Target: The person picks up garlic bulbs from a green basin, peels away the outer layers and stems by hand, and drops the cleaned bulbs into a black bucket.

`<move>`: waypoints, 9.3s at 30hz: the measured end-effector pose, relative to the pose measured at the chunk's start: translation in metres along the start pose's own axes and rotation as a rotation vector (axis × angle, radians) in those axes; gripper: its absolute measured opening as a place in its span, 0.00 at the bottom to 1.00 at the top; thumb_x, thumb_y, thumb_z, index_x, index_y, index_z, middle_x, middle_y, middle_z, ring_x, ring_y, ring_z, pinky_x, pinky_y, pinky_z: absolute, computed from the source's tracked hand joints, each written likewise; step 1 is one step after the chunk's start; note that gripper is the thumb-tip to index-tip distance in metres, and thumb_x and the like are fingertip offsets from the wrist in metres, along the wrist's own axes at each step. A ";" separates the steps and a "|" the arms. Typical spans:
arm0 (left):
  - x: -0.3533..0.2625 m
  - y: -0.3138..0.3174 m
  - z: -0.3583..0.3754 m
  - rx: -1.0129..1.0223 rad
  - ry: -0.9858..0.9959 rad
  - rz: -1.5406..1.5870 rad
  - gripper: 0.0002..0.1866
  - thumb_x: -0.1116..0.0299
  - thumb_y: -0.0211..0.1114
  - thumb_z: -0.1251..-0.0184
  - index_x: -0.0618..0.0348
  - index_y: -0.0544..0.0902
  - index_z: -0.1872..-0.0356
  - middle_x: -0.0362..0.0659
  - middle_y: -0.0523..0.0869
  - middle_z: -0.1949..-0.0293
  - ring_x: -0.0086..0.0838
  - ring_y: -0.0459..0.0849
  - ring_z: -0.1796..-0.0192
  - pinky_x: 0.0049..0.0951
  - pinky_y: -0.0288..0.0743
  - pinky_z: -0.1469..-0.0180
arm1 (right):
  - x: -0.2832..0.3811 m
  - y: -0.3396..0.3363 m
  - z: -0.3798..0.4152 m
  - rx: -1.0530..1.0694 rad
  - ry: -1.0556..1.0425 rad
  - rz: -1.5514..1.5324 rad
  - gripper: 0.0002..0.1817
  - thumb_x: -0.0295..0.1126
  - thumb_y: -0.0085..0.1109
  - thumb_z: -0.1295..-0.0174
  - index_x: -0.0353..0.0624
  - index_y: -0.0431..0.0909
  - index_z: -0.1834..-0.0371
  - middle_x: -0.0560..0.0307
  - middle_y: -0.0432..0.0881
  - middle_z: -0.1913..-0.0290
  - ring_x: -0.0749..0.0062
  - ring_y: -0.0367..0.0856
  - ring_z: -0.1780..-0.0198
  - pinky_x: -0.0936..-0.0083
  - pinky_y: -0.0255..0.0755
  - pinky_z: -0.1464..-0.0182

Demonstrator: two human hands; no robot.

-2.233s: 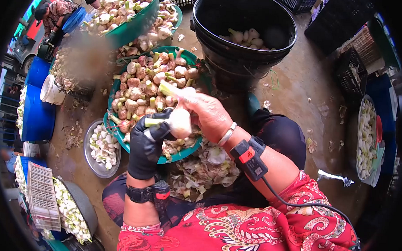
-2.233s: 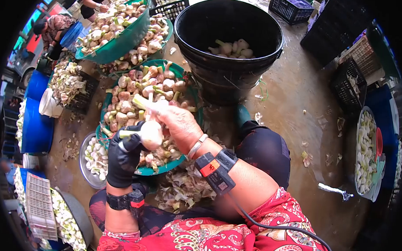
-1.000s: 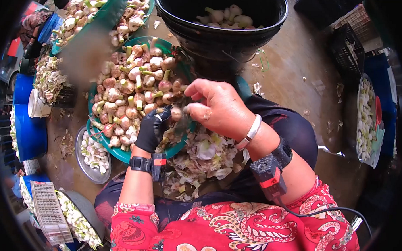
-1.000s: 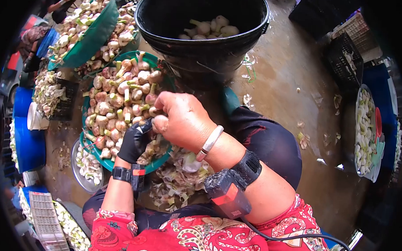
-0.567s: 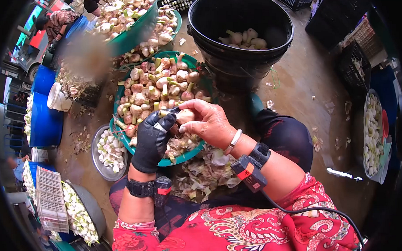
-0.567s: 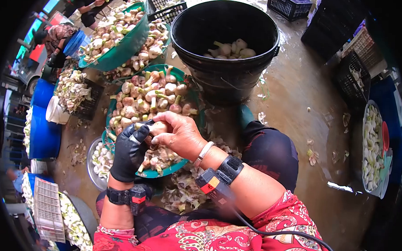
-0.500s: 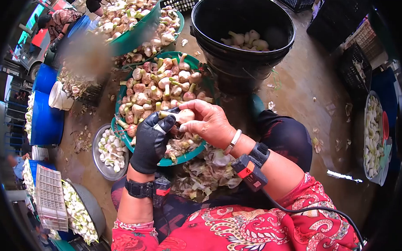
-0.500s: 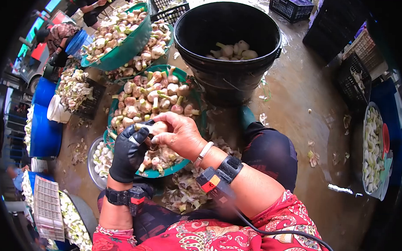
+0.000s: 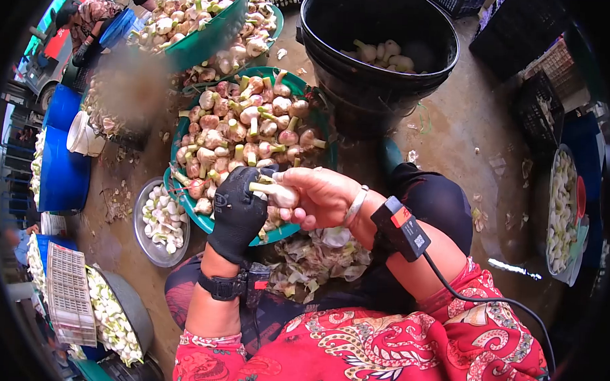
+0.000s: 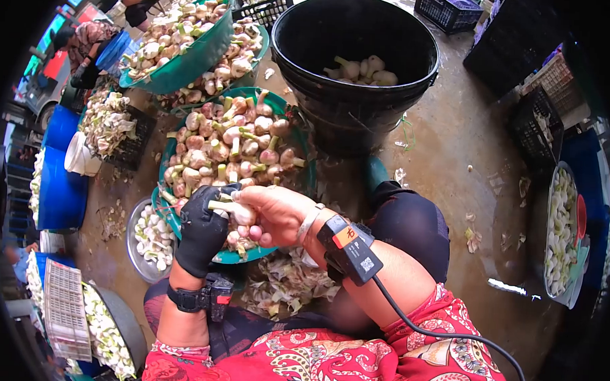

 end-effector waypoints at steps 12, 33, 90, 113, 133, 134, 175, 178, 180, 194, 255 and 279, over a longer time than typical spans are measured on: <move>-0.017 -0.001 0.001 -0.045 -0.539 1.090 0.22 0.75 0.54 0.33 0.65 0.73 0.38 0.44 0.77 0.39 0.24 0.78 0.44 0.22 0.75 0.48 | 0.006 -0.016 0.000 -0.047 -0.360 0.023 0.10 0.40 0.58 0.38 0.47 0.74 0.62 0.63 0.78 0.73 0.75 0.80 0.73 0.84 0.66 0.78; 0.023 -0.002 0.012 -0.028 -0.188 0.079 0.15 0.81 0.58 0.41 0.68 0.83 0.53 0.52 0.86 0.56 0.38 0.86 0.54 0.33 0.79 0.51 | 0.016 0.006 0.006 -0.128 -0.827 -0.164 0.05 0.27 0.52 0.32 0.43 0.72 0.56 0.63 0.76 0.67 0.79 0.76 0.70 0.78 0.77 0.59; 0.107 0.154 0.038 0.559 -0.521 -0.104 0.26 0.62 0.68 0.44 0.54 0.78 0.42 0.53 0.81 0.50 0.45 0.79 0.45 0.40 0.73 0.43 | 0.038 -0.016 0.040 -0.987 -0.666 1.443 0.08 0.31 0.60 0.53 0.37 0.82 0.75 0.40 0.82 0.72 0.45 0.83 0.63 0.58 0.76 0.57; -0.004 -0.001 -0.010 -0.011 -0.723 1.118 0.15 0.64 0.62 0.31 0.64 0.80 0.49 0.40 0.85 0.64 0.21 0.83 0.65 0.24 0.78 0.63 | 0.007 -0.003 -0.003 -0.315 -0.771 0.696 0.33 0.25 0.75 0.52 0.38 0.74 0.41 0.58 0.77 0.43 0.82 0.75 0.46 0.79 0.71 0.43; 0.001 -0.013 0.003 -0.079 -0.457 0.760 0.12 0.66 0.55 0.27 0.66 0.80 0.57 0.41 0.84 0.65 0.25 0.84 0.62 0.26 0.80 0.62 | 0.001 0.013 -0.013 -0.276 -0.782 0.517 0.19 0.46 0.48 0.30 0.42 0.71 0.48 0.64 0.78 0.66 0.85 0.74 0.68 0.85 0.70 0.70; 0.004 -0.010 0.004 -0.070 -0.624 0.975 0.11 0.68 0.54 0.26 0.66 0.79 0.58 0.43 0.84 0.63 0.25 0.84 0.62 0.26 0.80 0.60 | 0.000 0.013 -0.013 -0.272 -0.786 0.578 0.20 0.44 0.47 0.28 0.39 0.70 0.44 0.62 0.78 0.62 0.85 0.74 0.67 0.85 0.71 0.69; 0.002 -0.005 0.010 -0.110 -0.660 1.062 0.20 0.71 0.64 0.34 0.67 0.75 0.43 0.42 0.84 0.54 0.21 0.82 0.57 0.22 0.76 0.52 | -0.005 0.005 -0.023 -0.101 -0.622 0.264 0.15 0.43 0.55 0.34 0.43 0.69 0.55 0.61 0.76 0.66 0.80 0.75 0.74 0.85 0.68 0.78; 0.000 -0.008 0.009 -0.086 -0.673 1.004 0.19 0.71 0.63 0.34 0.67 0.77 0.45 0.41 0.85 0.55 0.20 0.82 0.58 0.21 0.76 0.55 | -0.006 0.006 -0.020 -0.046 -0.686 0.364 0.14 0.32 0.63 0.40 0.43 0.69 0.56 0.62 0.76 0.67 0.82 0.74 0.73 0.86 0.69 0.77; -0.004 -0.006 0.007 -0.124 -0.676 1.047 0.17 0.71 0.63 0.34 0.67 0.77 0.46 0.41 0.85 0.57 0.20 0.82 0.60 0.20 0.76 0.57 | -0.009 0.003 -0.023 -0.009 -0.575 0.130 0.15 0.31 0.61 0.41 0.44 0.68 0.53 0.60 0.77 0.65 0.79 0.77 0.71 0.85 0.71 0.75; 0.003 -0.018 0.012 -0.011 -0.571 0.432 0.08 0.72 0.61 0.36 0.66 0.83 0.60 0.43 0.84 0.69 0.24 0.81 0.66 0.26 0.75 0.61 | 0.010 0.009 -0.014 -0.490 -1.086 1.400 0.27 0.26 0.69 0.55 0.48 0.77 0.46 0.56 0.78 0.61 0.70 0.79 0.61 0.76 0.75 0.59; 0.008 0.024 0.014 0.049 -0.564 0.965 0.34 0.73 0.66 0.38 0.62 0.64 0.31 0.38 0.79 0.48 0.23 0.78 0.49 0.25 0.76 0.46 | 0.009 -0.021 0.005 -0.454 -0.765 0.927 0.03 0.26 0.62 0.44 0.38 0.81 0.68 0.54 0.82 0.73 0.67 0.80 0.72 0.73 0.74 0.69; -0.007 -0.004 0.013 0.114 -0.168 0.686 0.19 0.77 0.61 0.35 0.66 0.75 0.42 0.44 0.83 0.50 0.29 0.82 0.50 0.29 0.78 0.48 | -0.001 0.011 0.018 -0.087 -0.492 0.620 0.13 0.38 0.51 0.30 0.43 0.81 0.63 0.70 0.71 0.80 0.86 0.67 0.79 0.83 0.63 0.77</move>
Point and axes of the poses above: each hand's wrist, its own z-axis away from the middle knuckle, its own y-axis out of the palm, x = y × z, the point moved 1 cm from there along -z, towards the middle knuckle
